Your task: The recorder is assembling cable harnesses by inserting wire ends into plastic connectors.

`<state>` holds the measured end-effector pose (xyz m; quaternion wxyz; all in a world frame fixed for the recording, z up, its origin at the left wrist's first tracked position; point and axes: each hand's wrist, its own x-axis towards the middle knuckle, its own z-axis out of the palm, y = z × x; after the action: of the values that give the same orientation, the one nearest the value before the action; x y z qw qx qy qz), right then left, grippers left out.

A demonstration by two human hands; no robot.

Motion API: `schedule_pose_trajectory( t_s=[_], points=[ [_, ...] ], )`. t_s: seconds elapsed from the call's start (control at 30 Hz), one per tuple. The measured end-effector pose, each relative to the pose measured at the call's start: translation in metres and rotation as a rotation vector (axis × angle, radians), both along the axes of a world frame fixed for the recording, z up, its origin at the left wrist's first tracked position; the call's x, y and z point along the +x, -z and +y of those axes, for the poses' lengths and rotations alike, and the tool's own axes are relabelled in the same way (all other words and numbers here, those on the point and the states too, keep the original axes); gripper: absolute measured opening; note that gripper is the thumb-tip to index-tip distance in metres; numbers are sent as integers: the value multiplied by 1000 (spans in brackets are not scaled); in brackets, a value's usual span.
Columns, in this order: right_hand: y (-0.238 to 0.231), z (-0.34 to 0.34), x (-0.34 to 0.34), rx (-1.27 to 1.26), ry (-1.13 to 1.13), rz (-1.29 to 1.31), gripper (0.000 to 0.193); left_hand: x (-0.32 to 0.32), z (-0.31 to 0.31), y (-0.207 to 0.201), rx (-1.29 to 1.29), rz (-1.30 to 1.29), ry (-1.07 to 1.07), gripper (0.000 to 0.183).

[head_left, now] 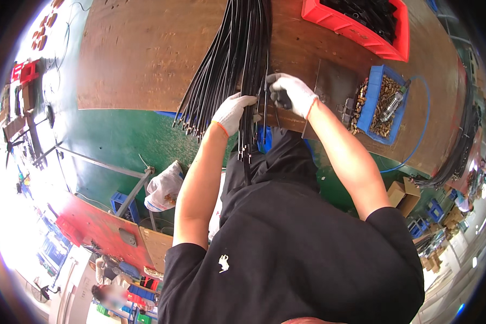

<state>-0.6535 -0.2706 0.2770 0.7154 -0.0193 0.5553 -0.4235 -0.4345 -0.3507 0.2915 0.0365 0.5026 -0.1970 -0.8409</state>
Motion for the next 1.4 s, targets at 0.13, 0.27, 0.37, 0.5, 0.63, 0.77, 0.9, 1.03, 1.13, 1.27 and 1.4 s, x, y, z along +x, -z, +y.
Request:
schedule_pose_trajectory(
  t_s=[0.13, 0.27, 0.37, 0.5, 0.63, 0.77, 0.9, 1.03, 1.13, 1.27, 1.4],
  points=[
    [-19, 33, 27, -8, -27, 28, 56, 0, 2, 14, 22, -2, 42, 18],
    [-15, 74, 38, -88, 32, -86, 40, 0, 5, 23, 97, 97, 14, 18],
    [-19, 102, 45, -108, 6, 82, 43, -6, 8, 18, 12, 77, 88, 15],
    [-48, 123, 47, -68, -192, 313, 51, -13, 15, 12, -78, 70, 61, 14],
    [-64, 148, 52, -22, -299, 324, 55, -18, 22, 12, -57, 80, 16, 15],
    [-57, 180, 63, -62, -334, 302, 56, -26, 30, 10, -50, 78, -52, 17],
    [-68, 187, 71, -64, -376, 303, 56, -27, 34, 17, -69, 79, -58, 16],
    [-64, 192, 75, -92, -335, 348, 54, -28, 36, 19, -116, 78, -62, 16],
    [-61, 191, 78, -139, -307, 503, 44, -28, 36, 20, -134, 81, -59, 18],
    [-69, 170, 79, 99, -193, 270, 39, -29, 34, 13, -99, 70, -29, 20],
    [-46, 129, 80, 71, -89, 344, 32, -25, 33, 16, -142, 35, 7, 21]
  ],
)
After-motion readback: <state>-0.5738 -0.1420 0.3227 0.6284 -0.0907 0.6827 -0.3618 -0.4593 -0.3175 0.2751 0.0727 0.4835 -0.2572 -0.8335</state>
